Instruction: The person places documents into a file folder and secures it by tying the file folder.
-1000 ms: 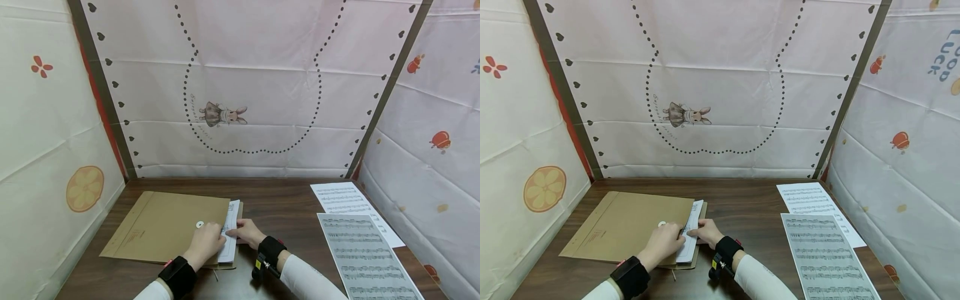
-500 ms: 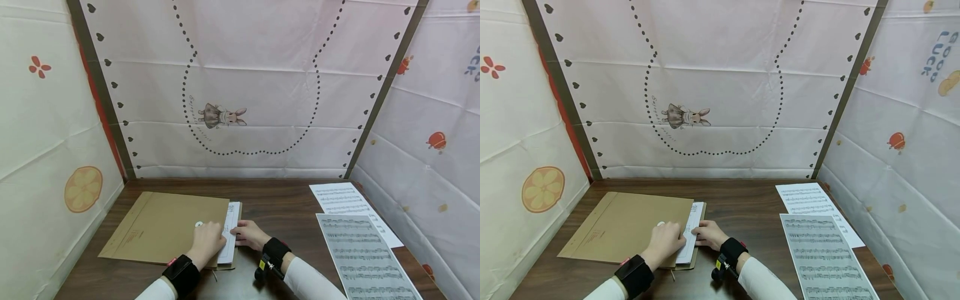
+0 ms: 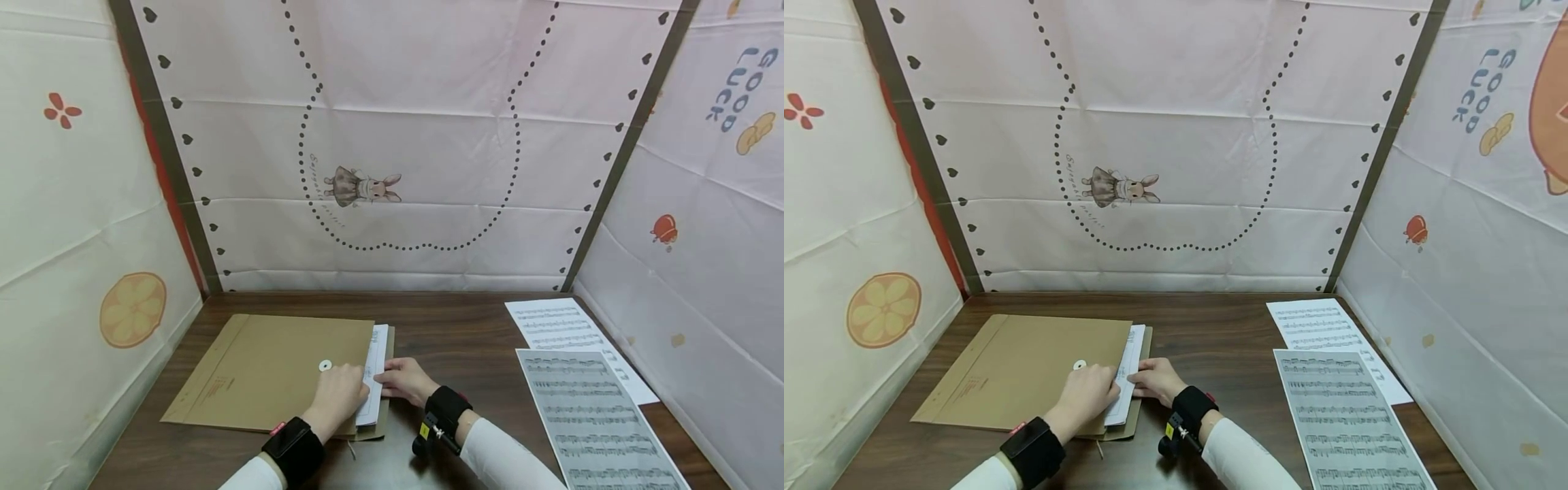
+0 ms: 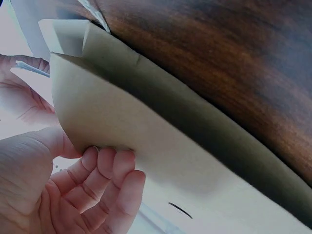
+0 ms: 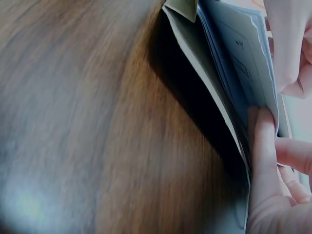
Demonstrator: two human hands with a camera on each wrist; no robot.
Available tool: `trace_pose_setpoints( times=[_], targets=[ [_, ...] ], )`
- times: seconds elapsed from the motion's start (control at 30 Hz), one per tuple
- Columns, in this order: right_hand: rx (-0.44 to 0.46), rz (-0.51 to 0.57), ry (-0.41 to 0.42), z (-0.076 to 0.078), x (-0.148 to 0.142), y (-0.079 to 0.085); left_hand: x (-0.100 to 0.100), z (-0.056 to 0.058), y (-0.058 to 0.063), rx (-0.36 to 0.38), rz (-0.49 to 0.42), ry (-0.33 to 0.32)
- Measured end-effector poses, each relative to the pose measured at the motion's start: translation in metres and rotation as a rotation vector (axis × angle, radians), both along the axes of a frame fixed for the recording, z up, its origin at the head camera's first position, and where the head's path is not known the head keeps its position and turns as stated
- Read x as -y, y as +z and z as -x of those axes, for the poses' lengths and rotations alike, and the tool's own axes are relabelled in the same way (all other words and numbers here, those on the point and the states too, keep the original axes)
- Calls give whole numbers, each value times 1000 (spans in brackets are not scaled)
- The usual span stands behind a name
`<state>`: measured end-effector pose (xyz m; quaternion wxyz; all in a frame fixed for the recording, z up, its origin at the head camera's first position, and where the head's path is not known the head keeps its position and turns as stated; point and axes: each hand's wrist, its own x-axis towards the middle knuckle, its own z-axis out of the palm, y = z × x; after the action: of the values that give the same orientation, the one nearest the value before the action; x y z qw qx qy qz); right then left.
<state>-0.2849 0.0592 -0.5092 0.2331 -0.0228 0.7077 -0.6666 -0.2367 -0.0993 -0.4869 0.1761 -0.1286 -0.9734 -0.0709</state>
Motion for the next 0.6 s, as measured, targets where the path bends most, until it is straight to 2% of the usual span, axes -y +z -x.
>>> trace_pose_setpoints(
  times=[0.23, 0.47, 0.6],
  targets=[
    [-46, -13, -12, -2, 12, 2, 0, -1, -3, -45, -11, -38],
    [-108, -46, -5, -4, 22, 4, -1, -1, 0, -8, -32, -53],
    [-126, -55, -12, -6, 28, 1, -1, -2, 1, -20, -40, -59]
  ],
)
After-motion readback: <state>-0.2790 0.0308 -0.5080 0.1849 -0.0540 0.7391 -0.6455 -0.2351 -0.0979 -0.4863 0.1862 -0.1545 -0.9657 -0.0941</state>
